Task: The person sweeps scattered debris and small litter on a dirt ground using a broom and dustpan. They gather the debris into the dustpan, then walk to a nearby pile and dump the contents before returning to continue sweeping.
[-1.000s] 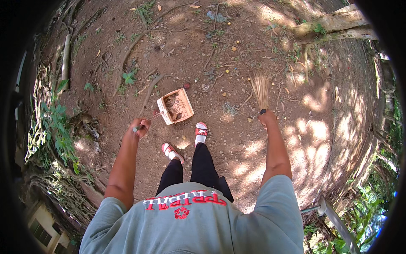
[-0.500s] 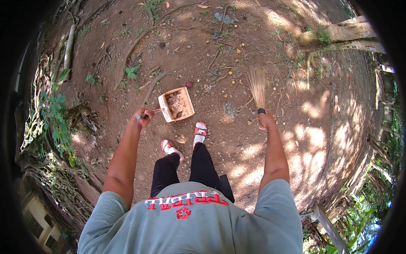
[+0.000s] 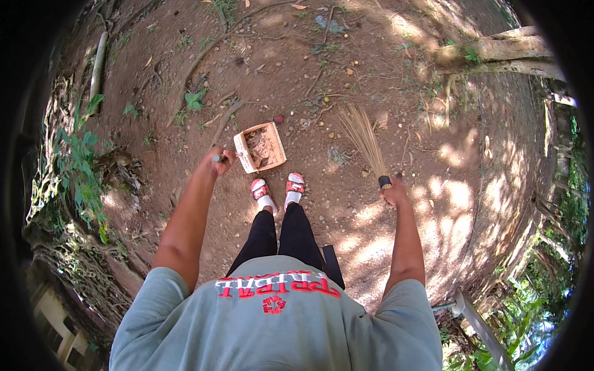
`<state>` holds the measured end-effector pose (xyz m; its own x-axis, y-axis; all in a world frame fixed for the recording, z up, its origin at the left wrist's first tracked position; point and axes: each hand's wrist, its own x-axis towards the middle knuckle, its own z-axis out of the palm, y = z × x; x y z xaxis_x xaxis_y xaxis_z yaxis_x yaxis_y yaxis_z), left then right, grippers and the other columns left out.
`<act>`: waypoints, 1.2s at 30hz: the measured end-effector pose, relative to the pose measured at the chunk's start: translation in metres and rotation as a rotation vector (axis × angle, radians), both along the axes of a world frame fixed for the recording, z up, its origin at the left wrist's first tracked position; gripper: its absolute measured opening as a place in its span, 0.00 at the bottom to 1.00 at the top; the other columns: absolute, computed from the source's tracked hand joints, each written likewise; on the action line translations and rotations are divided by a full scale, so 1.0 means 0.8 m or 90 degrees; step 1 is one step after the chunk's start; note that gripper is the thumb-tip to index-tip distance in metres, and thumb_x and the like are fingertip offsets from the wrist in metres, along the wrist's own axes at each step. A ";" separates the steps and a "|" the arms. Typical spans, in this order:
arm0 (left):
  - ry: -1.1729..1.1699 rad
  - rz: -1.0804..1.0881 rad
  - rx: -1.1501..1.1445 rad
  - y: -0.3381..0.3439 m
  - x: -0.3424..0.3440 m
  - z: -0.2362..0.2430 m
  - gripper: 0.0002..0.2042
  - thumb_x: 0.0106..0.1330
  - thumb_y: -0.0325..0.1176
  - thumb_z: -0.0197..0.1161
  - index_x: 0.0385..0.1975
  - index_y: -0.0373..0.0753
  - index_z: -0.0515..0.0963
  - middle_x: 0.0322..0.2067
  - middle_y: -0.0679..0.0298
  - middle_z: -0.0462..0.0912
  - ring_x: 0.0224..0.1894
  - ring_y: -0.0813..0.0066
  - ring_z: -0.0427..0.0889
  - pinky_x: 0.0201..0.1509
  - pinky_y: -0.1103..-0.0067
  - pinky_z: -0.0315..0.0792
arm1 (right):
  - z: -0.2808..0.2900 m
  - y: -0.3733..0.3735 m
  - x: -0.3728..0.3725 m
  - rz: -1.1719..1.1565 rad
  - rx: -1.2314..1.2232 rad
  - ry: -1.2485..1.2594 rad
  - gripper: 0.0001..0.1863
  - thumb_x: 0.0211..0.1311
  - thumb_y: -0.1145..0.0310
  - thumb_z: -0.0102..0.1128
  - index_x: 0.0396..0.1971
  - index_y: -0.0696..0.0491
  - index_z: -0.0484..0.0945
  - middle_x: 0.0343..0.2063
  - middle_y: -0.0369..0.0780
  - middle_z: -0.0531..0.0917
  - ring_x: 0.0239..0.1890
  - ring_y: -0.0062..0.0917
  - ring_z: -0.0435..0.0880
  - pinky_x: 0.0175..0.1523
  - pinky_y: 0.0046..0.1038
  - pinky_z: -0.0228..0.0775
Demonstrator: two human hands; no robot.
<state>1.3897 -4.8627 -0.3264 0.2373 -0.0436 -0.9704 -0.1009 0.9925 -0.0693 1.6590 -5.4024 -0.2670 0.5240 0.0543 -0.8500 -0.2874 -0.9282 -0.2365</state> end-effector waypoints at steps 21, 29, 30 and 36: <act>-0.042 -0.026 -0.019 0.016 -0.006 -0.031 0.07 0.68 0.23 0.35 0.35 0.27 0.61 0.22 0.61 0.67 0.13 0.80 0.67 0.11 0.88 0.68 | -0.076 0.226 -0.003 0.207 -0.125 -0.107 0.40 0.42 0.68 0.69 0.62 0.42 0.68 0.31 0.44 0.84 0.28 0.31 0.83 0.35 0.32 0.75; -0.039 -0.067 -0.012 0.011 -0.016 -0.032 0.05 0.68 0.23 0.35 0.33 0.32 0.60 0.21 0.62 0.67 0.13 0.80 0.67 0.11 0.89 0.68 | 0.116 0.183 -0.046 0.293 -0.006 -0.173 0.44 0.38 0.68 0.70 0.63 0.47 0.66 0.46 0.47 0.82 0.48 0.34 0.82 0.54 0.28 0.70; -0.036 -0.068 -0.020 0.010 -0.016 -0.033 0.04 0.68 0.23 0.35 0.34 0.32 0.60 0.21 0.62 0.67 0.13 0.80 0.67 0.11 0.89 0.69 | 0.113 0.183 -0.046 0.250 0.001 -0.167 0.42 0.38 0.67 0.69 0.61 0.48 0.67 0.45 0.48 0.82 0.47 0.36 0.82 0.52 0.30 0.71; -0.063 -0.085 0.060 0.005 -0.014 -0.043 0.07 0.69 0.24 0.37 0.37 0.32 0.65 0.22 0.61 0.68 0.14 0.81 0.68 0.12 0.89 0.69 | -0.035 0.280 -0.100 0.145 -0.050 -0.138 0.32 0.40 0.62 0.68 0.51 0.52 0.73 0.40 0.49 0.83 0.43 0.41 0.83 0.48 0.35 0.73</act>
